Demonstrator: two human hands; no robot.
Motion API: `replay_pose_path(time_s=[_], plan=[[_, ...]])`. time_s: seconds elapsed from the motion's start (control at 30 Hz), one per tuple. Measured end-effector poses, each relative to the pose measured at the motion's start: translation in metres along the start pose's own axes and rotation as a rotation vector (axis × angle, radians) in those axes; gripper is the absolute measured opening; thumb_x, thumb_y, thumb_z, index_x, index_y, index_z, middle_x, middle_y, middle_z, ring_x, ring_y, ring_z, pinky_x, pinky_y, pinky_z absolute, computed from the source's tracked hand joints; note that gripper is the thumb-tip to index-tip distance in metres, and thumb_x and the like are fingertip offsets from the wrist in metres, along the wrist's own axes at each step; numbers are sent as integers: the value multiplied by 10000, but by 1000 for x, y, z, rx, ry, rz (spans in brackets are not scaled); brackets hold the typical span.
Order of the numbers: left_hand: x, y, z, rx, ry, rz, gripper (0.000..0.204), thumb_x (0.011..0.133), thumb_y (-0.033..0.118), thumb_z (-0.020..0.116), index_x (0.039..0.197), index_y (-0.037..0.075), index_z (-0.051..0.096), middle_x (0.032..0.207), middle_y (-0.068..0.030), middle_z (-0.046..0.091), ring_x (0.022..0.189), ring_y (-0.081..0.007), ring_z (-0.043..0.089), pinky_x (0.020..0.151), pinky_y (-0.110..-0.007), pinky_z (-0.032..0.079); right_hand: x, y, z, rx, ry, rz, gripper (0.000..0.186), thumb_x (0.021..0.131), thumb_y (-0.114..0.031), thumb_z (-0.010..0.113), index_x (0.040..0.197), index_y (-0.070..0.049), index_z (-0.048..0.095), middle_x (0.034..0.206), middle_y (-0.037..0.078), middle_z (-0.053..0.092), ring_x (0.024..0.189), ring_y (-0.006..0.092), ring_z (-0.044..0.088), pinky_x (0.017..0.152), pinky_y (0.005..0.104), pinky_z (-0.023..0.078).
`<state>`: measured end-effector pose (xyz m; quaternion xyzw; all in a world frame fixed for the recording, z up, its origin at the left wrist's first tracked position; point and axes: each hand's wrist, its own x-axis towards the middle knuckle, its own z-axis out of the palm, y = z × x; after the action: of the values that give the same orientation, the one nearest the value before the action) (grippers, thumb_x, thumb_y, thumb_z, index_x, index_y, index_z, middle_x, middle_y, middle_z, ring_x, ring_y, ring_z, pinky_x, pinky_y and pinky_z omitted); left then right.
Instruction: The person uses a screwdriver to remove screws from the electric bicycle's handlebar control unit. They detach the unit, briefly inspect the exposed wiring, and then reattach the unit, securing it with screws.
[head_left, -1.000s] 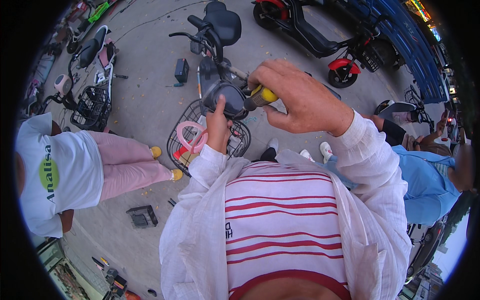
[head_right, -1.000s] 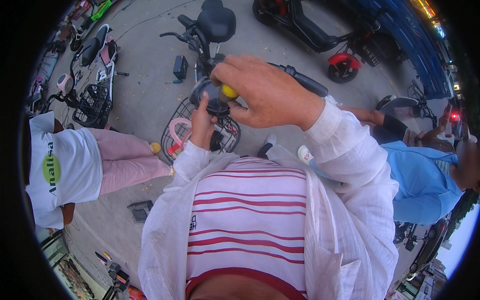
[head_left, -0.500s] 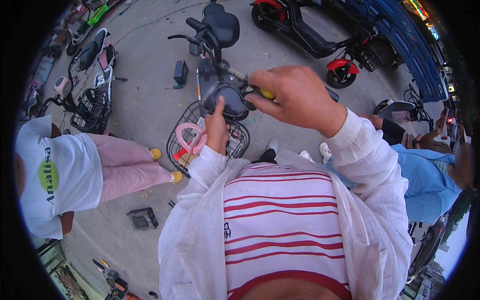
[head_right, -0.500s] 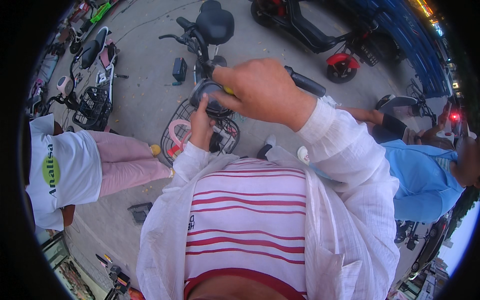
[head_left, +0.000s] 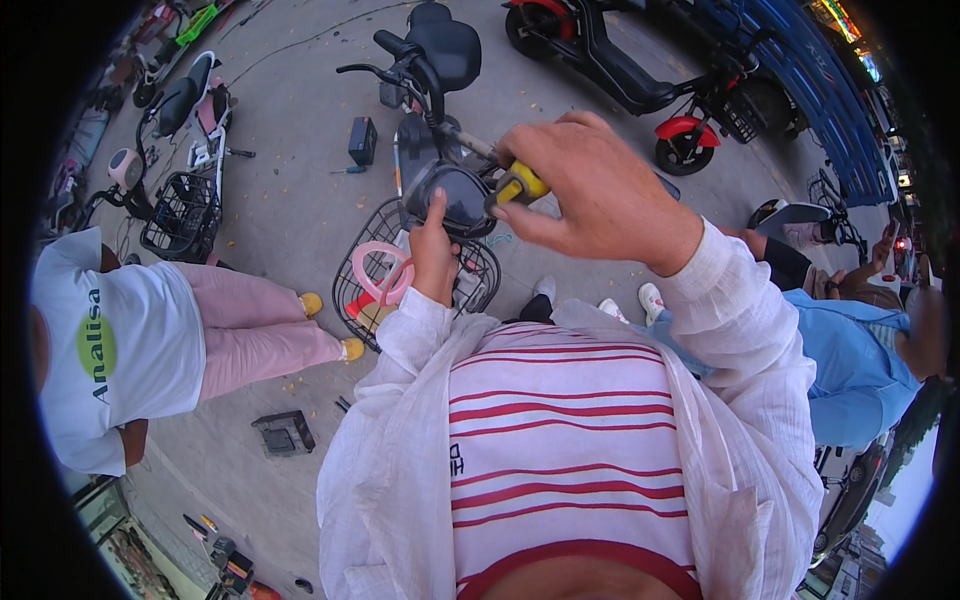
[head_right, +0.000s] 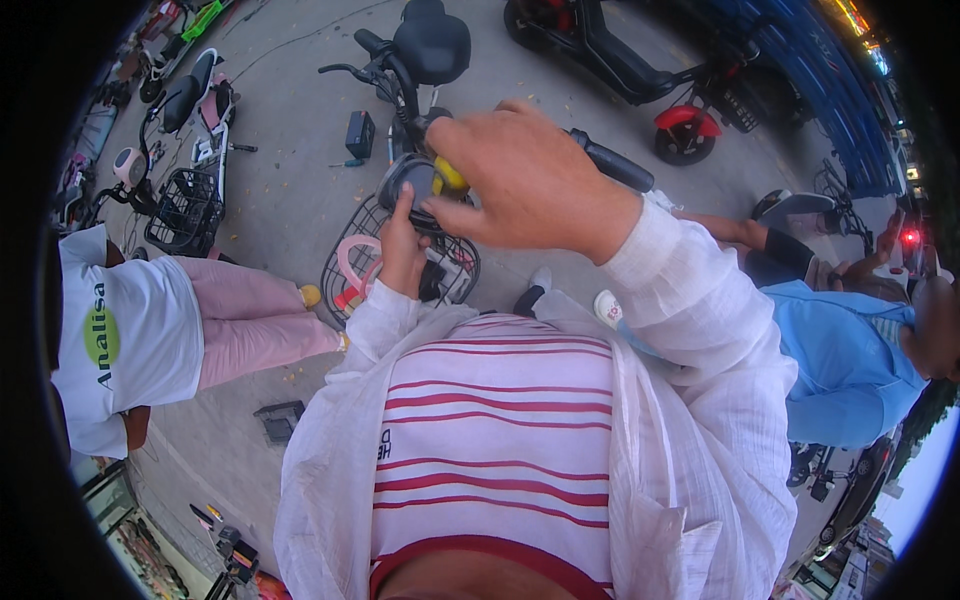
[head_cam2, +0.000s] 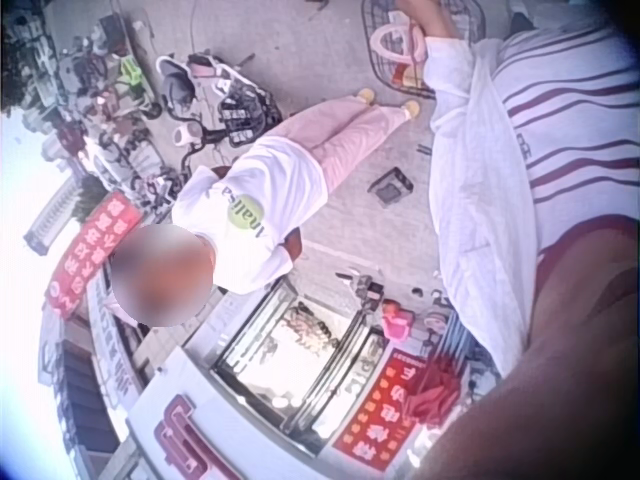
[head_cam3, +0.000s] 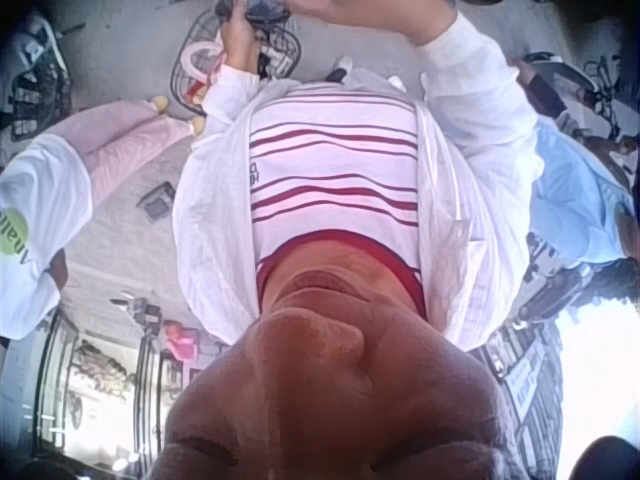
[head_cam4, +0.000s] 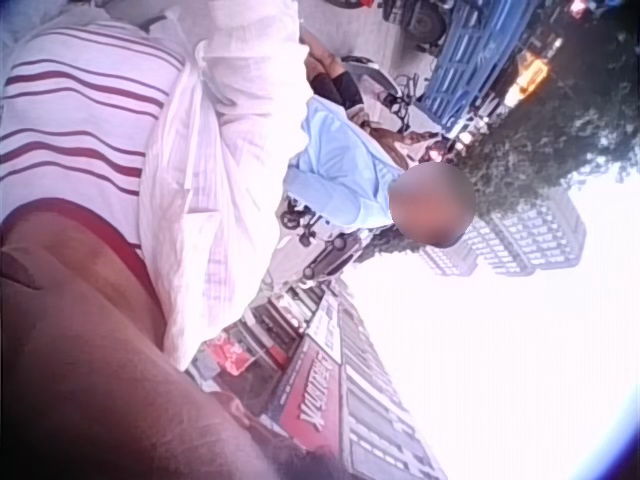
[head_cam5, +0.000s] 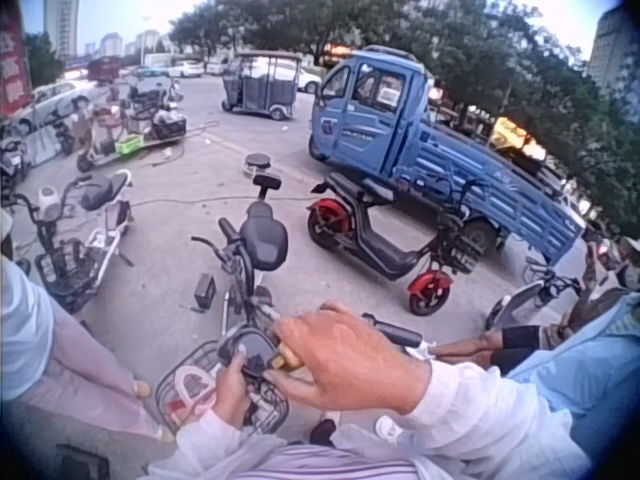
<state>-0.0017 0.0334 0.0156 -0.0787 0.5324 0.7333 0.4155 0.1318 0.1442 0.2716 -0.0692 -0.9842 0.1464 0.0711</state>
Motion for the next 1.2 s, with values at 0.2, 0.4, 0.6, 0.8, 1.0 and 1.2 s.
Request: replay_pose_path(time_s=[0.2, 0.4, 0.6, 0.8, 1.0, 1.2], plan=[[-5, 4, 5, -4, 5, -12, 404, 897, 422, 708, 993, 32, 671, 817, -29, 695, 495, -79, 548, 375, -207, 293, -2, 5, 1, -14, 141, -134, 281, 806, -197, 723, 1037, -96, 599, 843, 100, 654, 809, 320, 623, 882, 417, 419], [4, -2, -4, -21, -14, -10, 427, 891, 461, 702, 949, 38, 678, 736, -22, 674, 476, -72, 517, 388, -214, 291, 2, 1, -2, -56, 45, -37, 293, 803, -211, 734, 1031, -93, 593, 813, 100, 645, 791, 334, 602, 798, 424, 428], [10, -8, -7, -49, -9, -18, 433, 898, 469, 694, 955, 40, 680, 714, -26, 671, 491, -85, 538, 426, -223, 335, 4, 1, 4, -77, 153, -134, 345, 823, -311, 772, 1013, -88, 590, 721, 121, 649, 678, 341, 622, 635, 433, 452], [10, -13, -3, -254, -51, 15, 460, 926, 361, 693, 1174, -13, 591, 1027, -113, 697, 821, -216, 714, 638, -306, 568, 7, -4, 6, -61, 42, -29, 314, 827, -276, 767, 1001, -86, 587, 754, 133, 661, 700, 357, 638, 651, 447, 463], [19, -22, -5, -385, -76, 67, 474, 921, 288, 712, 1230, -34, 552, 1128, -147, 671, 921, -268, 714, 775, -395, 610, 8, -4, 18, 45, 217, -242, 237, 809, -183, 715, 914, -38, 559, 739, 157, 635, 717, 363, 643, 670, 451, 496], [19, -29, -14, -441, -99, 7, 459, 904, 272, 736, 1238, 4, 571, 1135, -115, 680, 991, -233, 692, 849, -351, 573, 8, -14, 11, 6, -28, 1, 338, 824, -202, 751, 1073, -83, 555, 829, 132, 668, 813, 358, 655, 761, 455, 484]])
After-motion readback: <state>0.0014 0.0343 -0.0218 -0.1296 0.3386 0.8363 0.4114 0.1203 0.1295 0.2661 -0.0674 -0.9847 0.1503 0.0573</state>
